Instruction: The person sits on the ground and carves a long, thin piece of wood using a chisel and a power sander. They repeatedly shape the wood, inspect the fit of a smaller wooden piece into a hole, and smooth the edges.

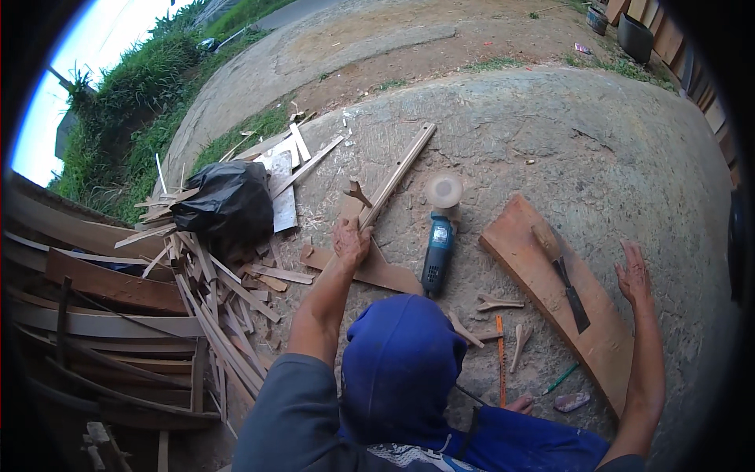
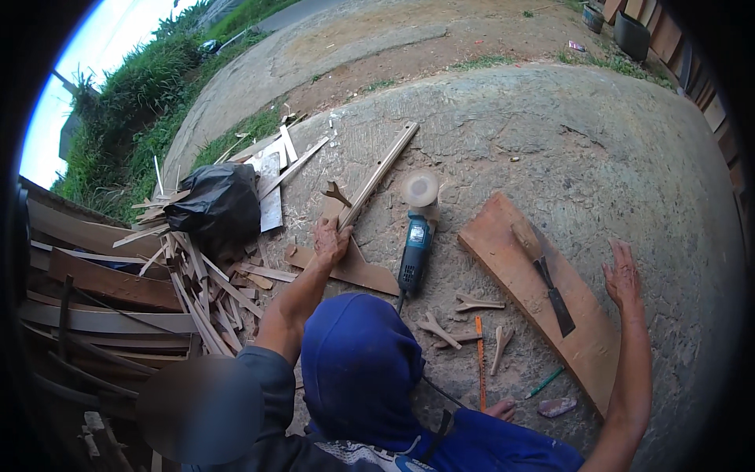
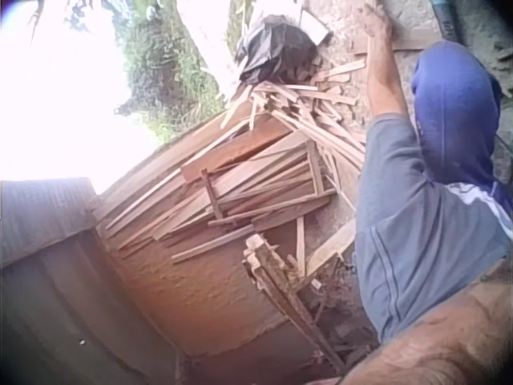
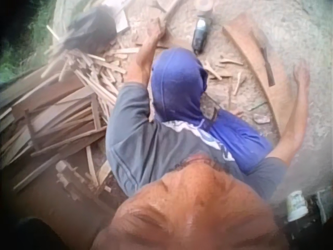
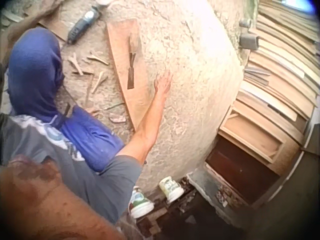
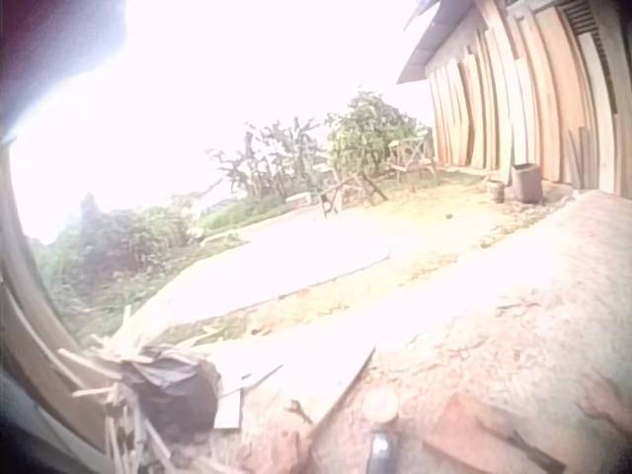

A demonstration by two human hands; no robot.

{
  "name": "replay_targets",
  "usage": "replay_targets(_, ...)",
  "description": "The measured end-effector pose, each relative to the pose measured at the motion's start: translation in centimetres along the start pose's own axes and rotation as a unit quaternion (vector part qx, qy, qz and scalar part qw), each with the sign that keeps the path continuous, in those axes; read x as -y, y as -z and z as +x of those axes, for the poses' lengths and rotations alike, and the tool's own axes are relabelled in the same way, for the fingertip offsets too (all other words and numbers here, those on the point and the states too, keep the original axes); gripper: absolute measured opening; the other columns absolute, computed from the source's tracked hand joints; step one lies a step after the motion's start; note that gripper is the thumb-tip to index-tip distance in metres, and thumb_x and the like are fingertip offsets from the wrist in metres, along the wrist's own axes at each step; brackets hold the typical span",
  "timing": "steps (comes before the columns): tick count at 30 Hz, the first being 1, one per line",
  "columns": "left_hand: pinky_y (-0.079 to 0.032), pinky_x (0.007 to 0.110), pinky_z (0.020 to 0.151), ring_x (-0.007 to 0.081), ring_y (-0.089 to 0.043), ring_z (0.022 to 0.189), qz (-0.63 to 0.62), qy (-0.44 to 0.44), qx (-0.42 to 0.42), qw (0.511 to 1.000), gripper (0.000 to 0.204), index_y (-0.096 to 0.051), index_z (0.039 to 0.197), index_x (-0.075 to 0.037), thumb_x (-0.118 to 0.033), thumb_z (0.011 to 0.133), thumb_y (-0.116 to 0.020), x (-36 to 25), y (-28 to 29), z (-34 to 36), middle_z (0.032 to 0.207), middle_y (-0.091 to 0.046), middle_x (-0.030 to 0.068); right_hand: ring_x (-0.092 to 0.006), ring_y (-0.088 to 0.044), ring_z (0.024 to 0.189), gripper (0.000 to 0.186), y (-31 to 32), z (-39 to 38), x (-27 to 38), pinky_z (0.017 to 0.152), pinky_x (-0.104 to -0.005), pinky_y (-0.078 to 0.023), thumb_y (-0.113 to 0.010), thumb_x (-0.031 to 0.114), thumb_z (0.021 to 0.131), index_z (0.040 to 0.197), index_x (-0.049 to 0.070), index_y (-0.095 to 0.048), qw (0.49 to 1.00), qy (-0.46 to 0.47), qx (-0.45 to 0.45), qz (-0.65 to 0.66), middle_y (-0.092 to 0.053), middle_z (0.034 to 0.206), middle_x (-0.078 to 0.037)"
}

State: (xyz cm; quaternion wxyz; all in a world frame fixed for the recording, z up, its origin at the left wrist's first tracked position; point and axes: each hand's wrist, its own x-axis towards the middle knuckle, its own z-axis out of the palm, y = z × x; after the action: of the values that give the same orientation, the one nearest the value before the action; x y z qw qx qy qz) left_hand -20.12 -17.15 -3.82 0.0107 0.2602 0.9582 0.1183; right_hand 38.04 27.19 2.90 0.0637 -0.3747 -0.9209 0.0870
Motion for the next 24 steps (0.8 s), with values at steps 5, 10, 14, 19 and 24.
replay_targets(5, -0.046, 0.049, 0.104, 0.0411, -0.056, 0.122, -0.02, -0.058, -0.075, 0.995, 0.063, -0.063, 0.134, -0.005, -0.045, 0.088, -0.076, -0.2, 0.4, 0.0, 0.13, -0.061, 0.0213, -0.0398, -0.052, 0.132, 0.062, 1.7, -0.2, 1.7, 0.108, -0.0458, -0.049, -0.071, 0.008, 0.09, 0.147, 0.012, -0.047, 0.998, -0.017, 0.053, -0.007, -0.049, 0.145, -0.016)
replay_targets(10, -0.047, 0.046, 0.1, 0.0391, -0.059, 0.116, -0.129, -0.174, -0.079, 0.973, 0.042, -0.064, 0.13, -0.006, -0.019, 0.091, -0.073, -2.4, 1.3, -5.2, 0.121, -0.064, 0.0203, -0.0367, -0.061, 0.12, 0.053, 5.4, 0.3, 6.8, 0.1, -0.0453, -0.053, -0.068, 0.011, 0.093, 0.143, 0.013, -0.051, 0.994, 0.03, 0.1, -0.013, -0.056, 0.135, -0.014)
replay_targets(14, -0.05, 0.044, 0.092, 0.0356, -0.062, 0.105, -0.197, -0.292, -0.009, 0.936, 0.031, -0.069, 0.121, -0.008, -0.01, 0.09, -0.072, -9.5, 2.2, -11.3, 0.111, -0.066, 0.0158, -0.0356, -0.063, 0.113, 0.041, 3.9, -1.0, 7.7, 0.095, -0.0449, -0.055, -0.064, 0.017, 0.097, 0.137, 0.013, -0.057, 0.991, 0.089, 0.099, 0.008, -0.059, 0.126, -0.014)
replay_targets(19, -0.051, 0.042, 0.082, 0.0322, -0.064, 0.093, -0.245, -0.451, 0.124, 0.849, 0.023, -0.071, 0.108, -0.008, -0.008, 0.085, -0.076, -17.4, 1.3, -16.6, 0.1, -0.067, 0.0109, -0.0357, -0.066, 0.102, 0.033, 1.3, -2.5, 12.5, 0.086, -0.0466, -0.056, -0.063, 0.022, 0.097, 0.128, 0.013, -0.062, 0.986, 0.122, 0.085, 0.071, -0.062, 0.112, -0.014)
replay_targets(24, -0.048, 0.044, 0.089, 0.0336, -0.06, 0.103, -0.127, -0.519, 0.178, 0.826, 0.036, -0.065, 0.121, -0.009, -0.025, 0.09, -0.074, -22.5, -3.2, -17.9, 0.111, -0.064, 0.0111, -0.0367, -0.065, 0.102, 0.027, -0.8, -2.1, 16.3, 0.083, -0.0493, -0.056, -0.065, 0.019, 0.093, 0.117, 0.01, -0.059, 0.982, 0.108, 0.136, 0.068, -0.06, 0.108, -0.016)
